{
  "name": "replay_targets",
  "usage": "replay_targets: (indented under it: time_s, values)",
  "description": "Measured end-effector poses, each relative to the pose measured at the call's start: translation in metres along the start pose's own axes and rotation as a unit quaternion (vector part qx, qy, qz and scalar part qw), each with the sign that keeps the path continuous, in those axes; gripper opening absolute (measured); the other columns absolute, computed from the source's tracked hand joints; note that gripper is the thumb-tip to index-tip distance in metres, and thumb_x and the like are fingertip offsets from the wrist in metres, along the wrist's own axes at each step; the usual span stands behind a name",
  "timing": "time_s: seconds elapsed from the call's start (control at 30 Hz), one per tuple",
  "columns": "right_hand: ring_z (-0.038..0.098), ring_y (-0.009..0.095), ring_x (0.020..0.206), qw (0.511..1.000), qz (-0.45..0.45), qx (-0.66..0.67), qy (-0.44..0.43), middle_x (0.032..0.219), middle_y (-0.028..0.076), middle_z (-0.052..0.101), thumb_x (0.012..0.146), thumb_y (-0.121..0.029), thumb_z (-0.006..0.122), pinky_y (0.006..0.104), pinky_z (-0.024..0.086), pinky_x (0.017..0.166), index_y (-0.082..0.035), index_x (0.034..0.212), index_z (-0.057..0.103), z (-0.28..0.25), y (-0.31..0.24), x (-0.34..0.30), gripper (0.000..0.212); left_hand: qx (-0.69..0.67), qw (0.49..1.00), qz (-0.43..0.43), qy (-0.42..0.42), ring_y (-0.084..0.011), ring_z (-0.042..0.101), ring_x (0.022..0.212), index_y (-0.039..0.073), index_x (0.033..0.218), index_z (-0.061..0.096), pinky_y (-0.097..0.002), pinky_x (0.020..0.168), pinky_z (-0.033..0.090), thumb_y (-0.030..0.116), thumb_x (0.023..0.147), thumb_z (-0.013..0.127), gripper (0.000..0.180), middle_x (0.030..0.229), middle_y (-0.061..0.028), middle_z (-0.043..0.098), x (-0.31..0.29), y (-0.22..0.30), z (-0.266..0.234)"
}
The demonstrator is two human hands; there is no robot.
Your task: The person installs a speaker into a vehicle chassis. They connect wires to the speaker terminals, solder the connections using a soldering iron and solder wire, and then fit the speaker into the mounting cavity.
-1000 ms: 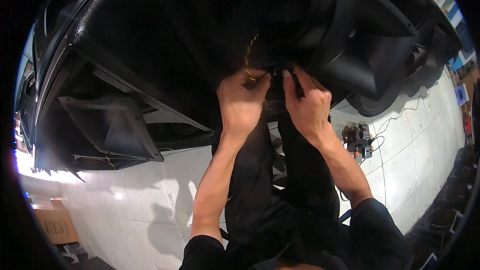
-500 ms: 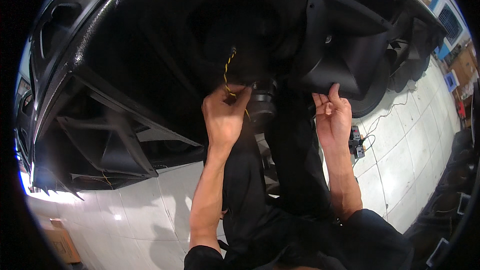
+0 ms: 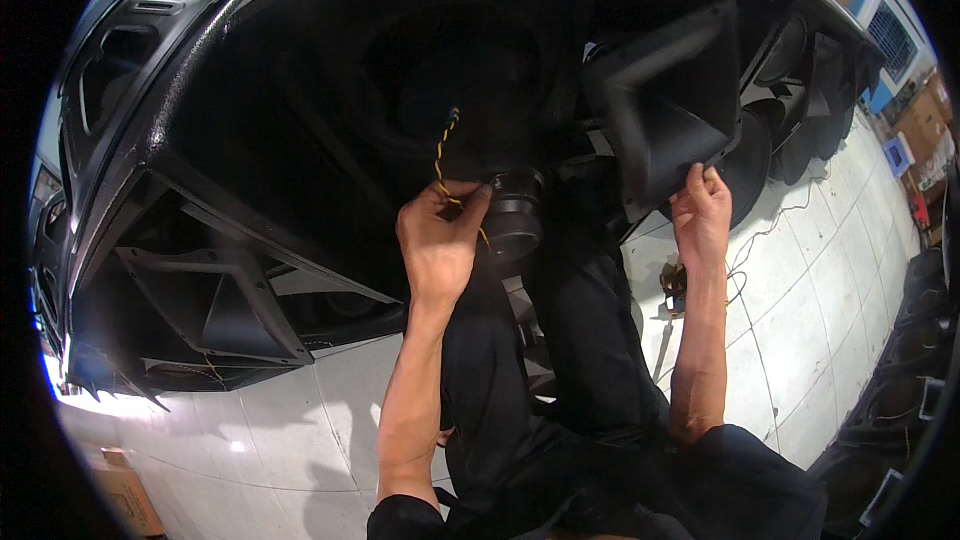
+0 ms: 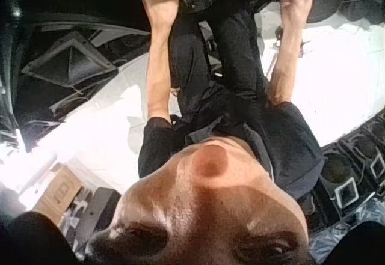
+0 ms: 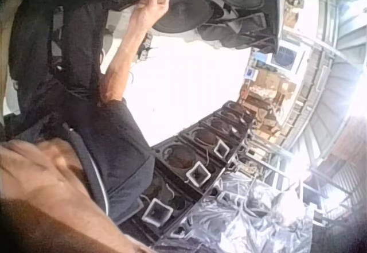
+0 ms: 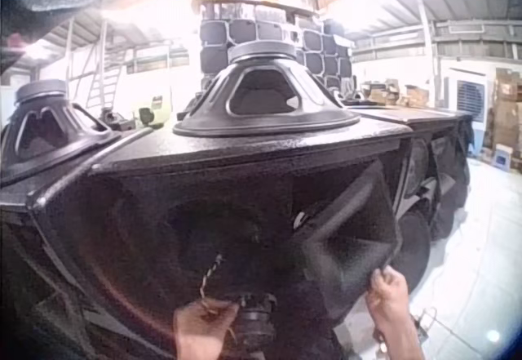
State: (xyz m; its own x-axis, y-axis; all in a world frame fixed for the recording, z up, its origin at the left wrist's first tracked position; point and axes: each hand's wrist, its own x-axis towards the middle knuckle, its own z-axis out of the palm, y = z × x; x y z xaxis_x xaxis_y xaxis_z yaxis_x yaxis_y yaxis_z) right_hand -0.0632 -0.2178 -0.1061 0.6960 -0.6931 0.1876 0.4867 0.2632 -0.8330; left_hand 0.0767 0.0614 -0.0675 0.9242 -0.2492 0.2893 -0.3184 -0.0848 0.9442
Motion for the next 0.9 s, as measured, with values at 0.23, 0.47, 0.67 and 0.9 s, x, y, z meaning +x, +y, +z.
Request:
replay_targets:
  time_s: [0.23,0.47,0.67,0.9]
  values:
    - [0.060,0.010,0.079,0.982,-0.052,-0.093,0.158,0.089,0.004,0.064,0.103,-0.026,0.060,0.0283,0.049,0.074,-0.003,0.104,0.063,0.053,-0.016,-0.031,0.024,0.012,1.000,0.006,0.007,-0.0096,0.058,0.058,-0.004,0.092,0.073,-0.0266,0.056,0.043,0.009,0.085,0.075,0.015,0.068,-0.0070,0.066,-0.002,-0.001,-0.005]
    - [0.061,0.016,0.064,0.954,-0.016,-0.298,-0.013,0.078,0.006,0.064,0.096,-0.007,0.064,0.0253,0.047,0.060,0.003,0.097,0.066,0.100,0.005,-0.126,0.010,-0.002,1.000,0.000,-0.005,-0.0094,0.057,0.057,-0.004,0.091,0.072,-0.0269,0.055,0.042,0.012,0.086,0.074,0.017,0.064,-0.0066,0.064,-0.003,0.001,-0.003]
    - [0.067,0.031,0.078,0.807,-0.330,-0.469,-0.139,0.094,0.014,0.067,0.085,0.004,0.070,0.0330,0.053,0.068,0.001,0.104,0.071,0.151,0.028,-0.056,0.019,0.017,1.000,-0.019,-0.012,-0.0093,0.056,0.053,-0.006,0.090,0.071,-0.0259,0.052,0.041,0.011,0.087,0.073,0.017,0.061,-0.0061,0.063,0.000,0.009,-0.006]
    - [0.068,0.035,0.084,0.723,-0.330,-0.576,-0.191,0.104,0.011,0.066,0.084,-0.001,0.067,0.0418,0.056,0.071,-0.006,0.111,0.069,0.156,0.037,-0.024,0.027,-0.002,0.998,-0.049,-0.033,-0.0059,0.058,0.067,-0.005,0.093,0.074,-0.0229,0.059,0.043,0.002,0.087,0.069,0.011,0.078,-0.0050,0.071,0.000,0.017,-0.005]
